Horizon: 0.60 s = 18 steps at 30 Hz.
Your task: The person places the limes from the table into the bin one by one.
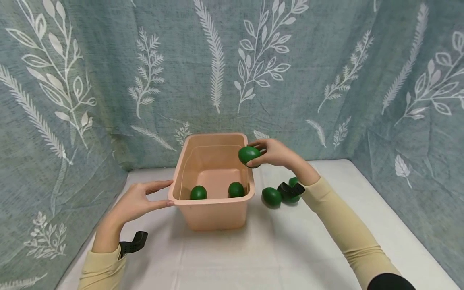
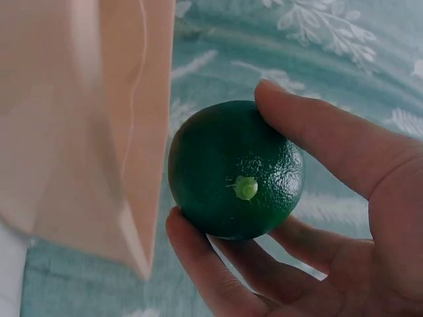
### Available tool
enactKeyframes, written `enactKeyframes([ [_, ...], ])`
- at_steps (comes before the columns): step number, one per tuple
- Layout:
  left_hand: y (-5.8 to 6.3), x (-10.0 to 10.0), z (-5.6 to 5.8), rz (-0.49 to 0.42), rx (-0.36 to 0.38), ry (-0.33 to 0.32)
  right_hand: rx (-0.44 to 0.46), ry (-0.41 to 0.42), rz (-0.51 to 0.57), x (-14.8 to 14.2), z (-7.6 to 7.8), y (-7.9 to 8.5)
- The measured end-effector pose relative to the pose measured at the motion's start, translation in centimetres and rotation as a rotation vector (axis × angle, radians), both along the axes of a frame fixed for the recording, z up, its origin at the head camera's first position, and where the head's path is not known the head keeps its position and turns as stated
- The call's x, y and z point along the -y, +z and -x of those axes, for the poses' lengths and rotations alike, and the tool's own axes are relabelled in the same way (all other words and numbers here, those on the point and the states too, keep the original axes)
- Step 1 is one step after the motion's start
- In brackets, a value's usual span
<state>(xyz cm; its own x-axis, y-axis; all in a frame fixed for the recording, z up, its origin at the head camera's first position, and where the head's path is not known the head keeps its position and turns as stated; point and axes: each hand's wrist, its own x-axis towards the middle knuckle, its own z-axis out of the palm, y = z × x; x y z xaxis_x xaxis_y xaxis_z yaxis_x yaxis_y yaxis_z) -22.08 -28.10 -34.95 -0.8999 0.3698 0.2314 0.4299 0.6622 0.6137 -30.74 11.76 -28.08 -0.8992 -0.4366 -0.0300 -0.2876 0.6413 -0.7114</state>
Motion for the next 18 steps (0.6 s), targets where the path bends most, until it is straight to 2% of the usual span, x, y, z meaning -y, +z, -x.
enactKeyframes([
  [7,0.0,0.0,0.0,0.005,0.002,0.017,0.020,0.086,-0.052,3.6,1.1,0.9],
  [10,-0.2,0.1,-0.1,-0.004,-0.001,0.010,0.049,0.111,-0.027,4.9,1.4,0.9],
  [14,-0.3,0.0,-0.2,-0.001,0.003,0.004,0.064,0.113,0.018,5.7,1.9,0.7],
  [18,-0.3,0.1,-0.1,0.001,-0.009,0.015,0.025,0.078,0.045,5.2,2.2,0.8],
])
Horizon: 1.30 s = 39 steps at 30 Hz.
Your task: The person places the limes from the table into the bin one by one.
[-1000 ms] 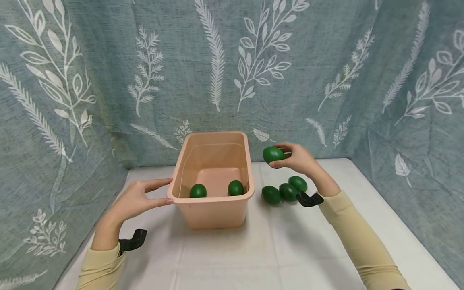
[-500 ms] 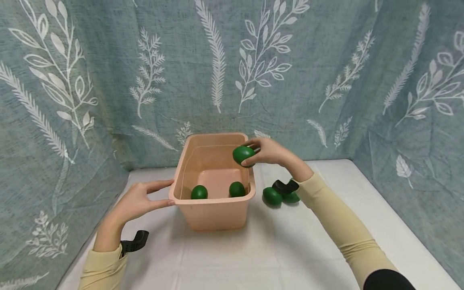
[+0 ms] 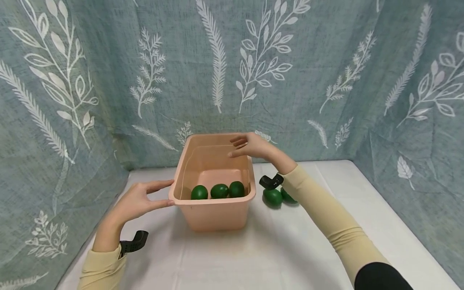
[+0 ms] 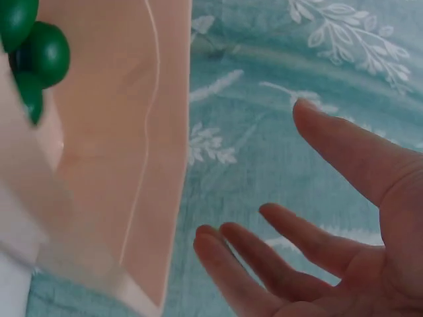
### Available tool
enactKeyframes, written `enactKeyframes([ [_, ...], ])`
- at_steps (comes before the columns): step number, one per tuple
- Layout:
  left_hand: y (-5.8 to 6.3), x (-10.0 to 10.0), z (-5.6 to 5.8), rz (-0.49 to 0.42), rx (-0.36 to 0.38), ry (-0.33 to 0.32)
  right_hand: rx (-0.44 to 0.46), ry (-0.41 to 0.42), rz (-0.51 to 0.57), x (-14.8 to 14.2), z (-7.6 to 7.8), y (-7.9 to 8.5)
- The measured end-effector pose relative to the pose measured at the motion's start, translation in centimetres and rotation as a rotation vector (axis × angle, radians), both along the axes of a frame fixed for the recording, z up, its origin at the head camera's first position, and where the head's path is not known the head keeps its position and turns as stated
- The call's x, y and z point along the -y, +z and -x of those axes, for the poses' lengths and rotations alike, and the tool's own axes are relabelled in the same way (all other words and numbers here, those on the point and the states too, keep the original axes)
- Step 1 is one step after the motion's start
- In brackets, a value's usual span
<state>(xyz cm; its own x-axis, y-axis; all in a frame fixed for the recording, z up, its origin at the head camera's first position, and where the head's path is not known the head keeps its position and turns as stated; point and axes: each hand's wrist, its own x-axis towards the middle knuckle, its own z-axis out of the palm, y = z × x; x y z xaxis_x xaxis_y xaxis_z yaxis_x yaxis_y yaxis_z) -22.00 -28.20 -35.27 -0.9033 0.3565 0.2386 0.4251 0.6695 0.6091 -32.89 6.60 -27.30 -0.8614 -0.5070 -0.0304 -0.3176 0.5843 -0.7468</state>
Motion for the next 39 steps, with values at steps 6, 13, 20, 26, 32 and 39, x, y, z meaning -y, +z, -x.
enactKeyframes([
  [6,0.2,-0.1,0.1,-0.001,0.017,-0.009,-0.031,-0.052,0.016,-2.7,0.1,-0.2],
  [13,0.5,-0.2,-0.1,-0.002,0.041,-0.001,-0.029,-0.105,0.017,-6.1,-0.5,-1.1],
  [20,0.5,-0.1,0.1,0.016,0.037,0.011,-0.043,-0.142,0.027,-10.1,-1.1,-2.7],
  [26,0.5,0.0,0.2,0.017,0.043,0.016,-0.013,-0.193,0.059,-14.0,-1.4,-4.9],
  [32,0.6,0.0,0.1,0.016,0.050,0.028,0.017,-0.288,0.063,-17.4,-1.9,-7.2],
  [39,0.5,-0.2,0.0,0.008,0.053,0.023,0.054,-0.378,0.055,-20.2,-2.7,-9.9],
])
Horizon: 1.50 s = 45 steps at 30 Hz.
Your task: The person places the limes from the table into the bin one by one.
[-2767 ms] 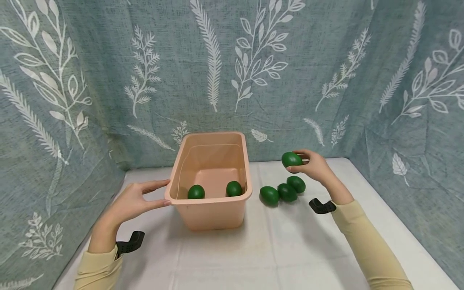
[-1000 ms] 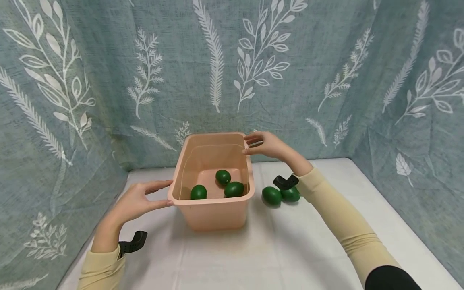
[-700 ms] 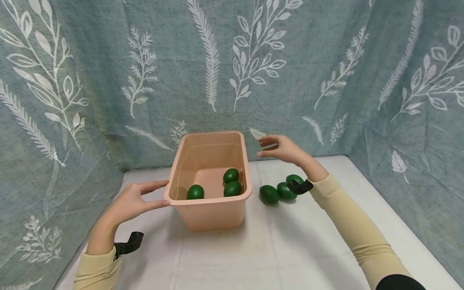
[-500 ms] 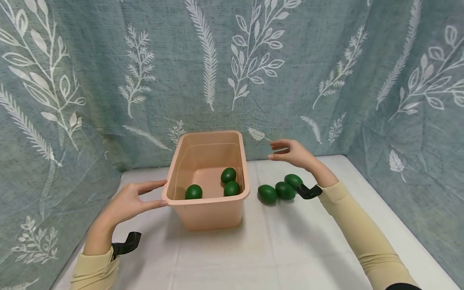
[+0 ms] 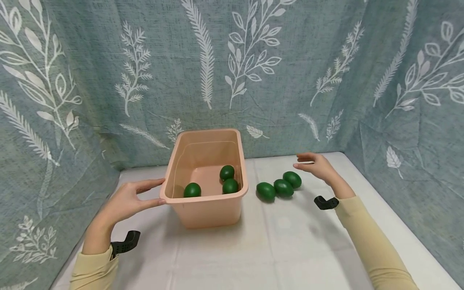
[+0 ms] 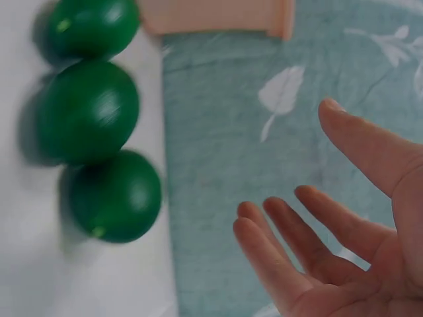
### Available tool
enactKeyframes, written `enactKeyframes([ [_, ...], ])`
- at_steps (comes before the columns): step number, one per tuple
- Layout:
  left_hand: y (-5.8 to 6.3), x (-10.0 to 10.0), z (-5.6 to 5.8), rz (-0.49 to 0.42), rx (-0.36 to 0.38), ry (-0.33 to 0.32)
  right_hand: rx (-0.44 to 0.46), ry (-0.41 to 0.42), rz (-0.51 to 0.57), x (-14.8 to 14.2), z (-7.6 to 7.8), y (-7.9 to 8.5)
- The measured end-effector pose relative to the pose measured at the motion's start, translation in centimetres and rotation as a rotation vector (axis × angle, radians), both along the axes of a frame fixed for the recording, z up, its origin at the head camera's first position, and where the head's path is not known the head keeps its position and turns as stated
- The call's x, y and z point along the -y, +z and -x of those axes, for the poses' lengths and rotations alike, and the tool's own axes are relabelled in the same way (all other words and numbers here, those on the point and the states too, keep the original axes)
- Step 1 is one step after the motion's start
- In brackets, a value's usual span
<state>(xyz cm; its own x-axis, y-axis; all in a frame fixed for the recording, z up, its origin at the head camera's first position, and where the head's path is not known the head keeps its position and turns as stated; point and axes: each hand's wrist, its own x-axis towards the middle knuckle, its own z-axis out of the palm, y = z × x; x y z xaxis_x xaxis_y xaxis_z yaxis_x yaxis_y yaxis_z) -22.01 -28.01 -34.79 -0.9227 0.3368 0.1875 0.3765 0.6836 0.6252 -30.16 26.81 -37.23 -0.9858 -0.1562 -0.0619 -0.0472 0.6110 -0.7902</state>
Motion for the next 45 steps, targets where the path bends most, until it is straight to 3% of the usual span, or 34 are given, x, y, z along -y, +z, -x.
enactKeyframes([
  [13,0.1,0.0,0.0,0.000,-0.003,-0.001,0.023,-0.065,-0.013,-2.2,0.5,-4.9],
  [19,0.1,0.1,-0.1,0.004,0.006,0.002,0.053,-0.046,-0.007,-1.9,0.8,-6.4],
  [35,0.0,0.0,-0.1,-0.007,0.000,-0.004,0.101,-0.072,0.016,-0.6,2.3,-8.4],
  [45,0.2,0.0,-0.3,-0.013,-0.001,-0.021,0.113,-0.076,0.024,-0.4,2.4,-8.7],
])
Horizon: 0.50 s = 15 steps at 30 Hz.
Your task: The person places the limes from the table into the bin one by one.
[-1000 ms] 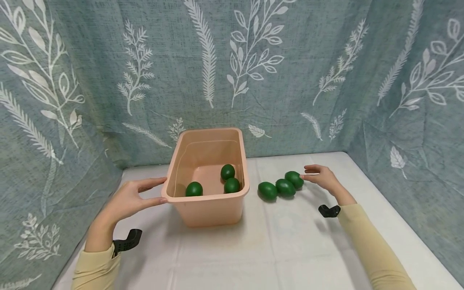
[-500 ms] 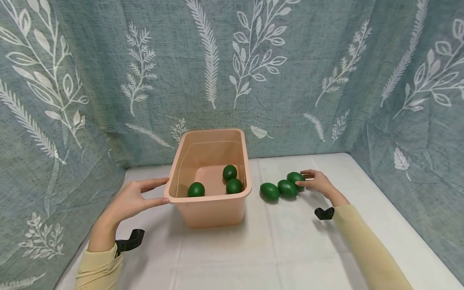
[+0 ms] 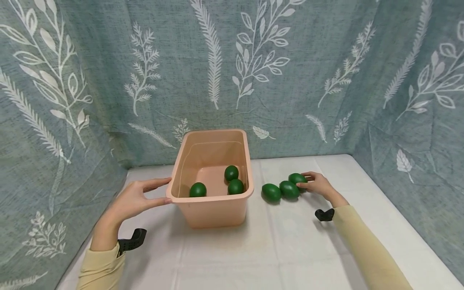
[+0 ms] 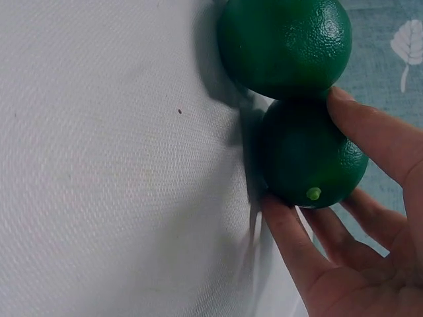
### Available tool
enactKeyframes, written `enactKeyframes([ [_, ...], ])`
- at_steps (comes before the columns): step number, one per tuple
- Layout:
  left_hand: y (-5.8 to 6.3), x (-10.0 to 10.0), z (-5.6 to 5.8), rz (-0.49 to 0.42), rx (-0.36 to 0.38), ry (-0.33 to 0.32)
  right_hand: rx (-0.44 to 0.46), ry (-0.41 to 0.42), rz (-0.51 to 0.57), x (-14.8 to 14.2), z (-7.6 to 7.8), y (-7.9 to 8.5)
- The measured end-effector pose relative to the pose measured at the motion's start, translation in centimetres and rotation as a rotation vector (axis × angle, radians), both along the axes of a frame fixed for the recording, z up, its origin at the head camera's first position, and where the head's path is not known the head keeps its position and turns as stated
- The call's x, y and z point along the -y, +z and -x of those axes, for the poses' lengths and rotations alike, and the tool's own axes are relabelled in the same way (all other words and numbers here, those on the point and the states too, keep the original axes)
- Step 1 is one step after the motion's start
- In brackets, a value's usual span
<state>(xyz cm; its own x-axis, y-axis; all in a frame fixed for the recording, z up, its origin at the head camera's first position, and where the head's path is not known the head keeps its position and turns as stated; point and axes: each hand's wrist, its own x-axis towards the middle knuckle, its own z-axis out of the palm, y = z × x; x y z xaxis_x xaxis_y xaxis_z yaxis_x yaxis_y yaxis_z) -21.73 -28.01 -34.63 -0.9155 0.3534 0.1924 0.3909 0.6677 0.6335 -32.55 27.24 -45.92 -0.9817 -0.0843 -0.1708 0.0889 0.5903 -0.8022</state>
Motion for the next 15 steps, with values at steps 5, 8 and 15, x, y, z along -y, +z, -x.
enactKeyframes([
  [5,0.12,0.01,0.00,-0.008,-0.002,-0.011,0.019,0.000,-0.005,0.05,-0.22,0.22],
  [8,0.10,0.03,0.02,-0.009,0.000,-0.009,0.021,0.006,-0.018,-0.02,-0.25,0.16],
  [15,0.04,0.09,0.01,-0.016,0.004,-0.006,0.010,0.009,-0.023,-0.39,-0.19,-0.05],
])
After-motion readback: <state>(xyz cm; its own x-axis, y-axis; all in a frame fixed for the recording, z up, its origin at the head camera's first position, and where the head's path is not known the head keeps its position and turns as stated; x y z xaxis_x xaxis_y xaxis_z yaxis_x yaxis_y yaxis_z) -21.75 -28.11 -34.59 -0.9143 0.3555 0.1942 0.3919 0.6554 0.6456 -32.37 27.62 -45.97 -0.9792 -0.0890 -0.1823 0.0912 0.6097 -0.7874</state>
